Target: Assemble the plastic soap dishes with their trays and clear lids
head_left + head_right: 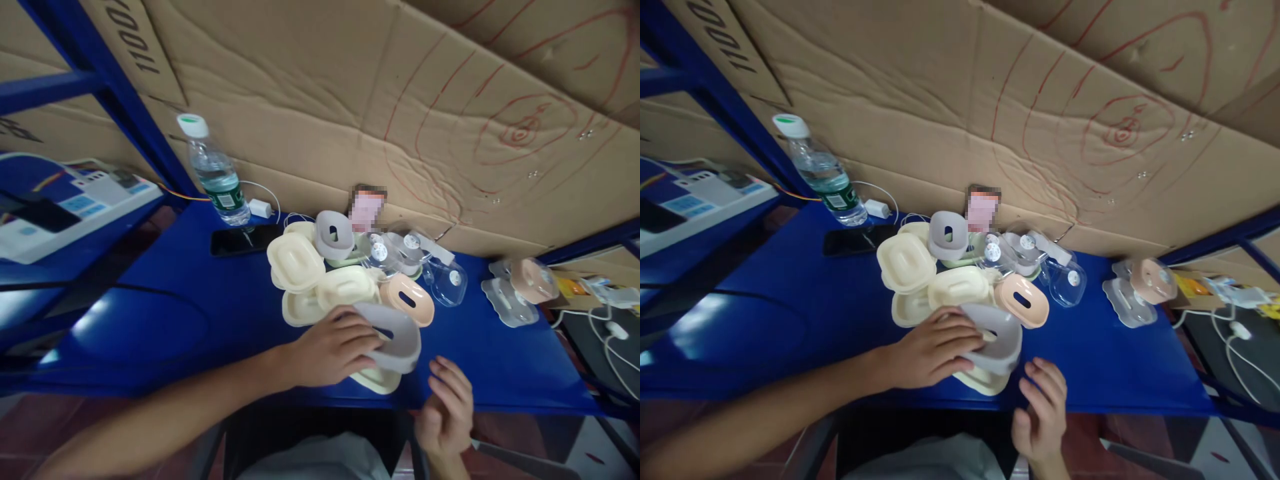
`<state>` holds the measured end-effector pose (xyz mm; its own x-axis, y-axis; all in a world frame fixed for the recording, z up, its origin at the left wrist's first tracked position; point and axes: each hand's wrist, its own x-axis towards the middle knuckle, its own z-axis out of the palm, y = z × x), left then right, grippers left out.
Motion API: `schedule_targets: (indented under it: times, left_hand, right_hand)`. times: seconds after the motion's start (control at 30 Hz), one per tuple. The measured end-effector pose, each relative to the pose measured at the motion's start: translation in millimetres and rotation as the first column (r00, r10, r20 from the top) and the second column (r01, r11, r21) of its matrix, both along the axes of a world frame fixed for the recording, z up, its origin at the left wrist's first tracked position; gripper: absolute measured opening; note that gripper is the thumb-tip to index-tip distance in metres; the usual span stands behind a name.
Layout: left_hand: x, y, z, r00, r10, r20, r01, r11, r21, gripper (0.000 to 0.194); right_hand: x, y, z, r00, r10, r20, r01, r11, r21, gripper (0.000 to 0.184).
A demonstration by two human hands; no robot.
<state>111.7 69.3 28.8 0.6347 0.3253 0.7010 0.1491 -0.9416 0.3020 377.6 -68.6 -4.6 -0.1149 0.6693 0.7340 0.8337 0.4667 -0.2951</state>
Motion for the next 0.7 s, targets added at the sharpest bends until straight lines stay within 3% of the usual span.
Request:
schedule_targets:
  times: [0.1, 0.17, 0.27, 0.4, 0.43, 0.53, 0.7]
  left_hand:
    - [-23, 17, 23.5, 0.978, 0.203, 0.046, -0.207, 0.970, 0.128, 0.032]
    - [-43, 35, 37.8, 0.883, 0.462, 0.087, -0.470, 0.868, 0.162, 0.032]
    - [-72, 68, 50.0, 0.675, 0.734, 0.074, -0.734, 0.678, -0.031, 0.031]
    - [-92, 111, 43.7, 0.534, 0.837, -0.118, -0.838, 0.506, -0.204, 0.038]
    - [-92, 119, 39.8, 0.527, 0.835, -0.159, -0.844, 0.493, -0.210, 0.038]
    - [-89, 136, 27.6, 0.563, 0.794, -0.230, -0.824, 0.520, -0.225, 0.038]
    - [-88, 147, 9.2, 0.599, 0.770, -0.221, -0.798, 0.554, -0.236, 0.042]
  right_hand:
    - [-18, -14, -19.7, 0.996, -0.056, 0.074, 0.062, 0.994, -0.094, 0.050]
    - [-26, -9, -20.2, 0.981, 0.005, 0.192, 0.043, 0.969, -0.245, 0.052]
    - [-31, 3, -13.4, 0.969, 0.088, 0.233, -0.001, 0.937, -0.349, 0.048]
    - [-34, 9, -9.1, 0.971, 0.127, 0.201, -0.042, 0.923, -0.383, 0.042]
    - [-34, 9, -8.9, 0.969, 0.138, 0.206, -0.049, 0.921, -0.386, 0.040]
    - [-37, 8, -8.1, 0.964, 0.154, 0.215, -0.060, 0.920, -0.388, 0.033]
    - [-38, 4, -6.4, 0.969, 0.133, 0.208, -0.050, 0.931, -0.362, 0.031]
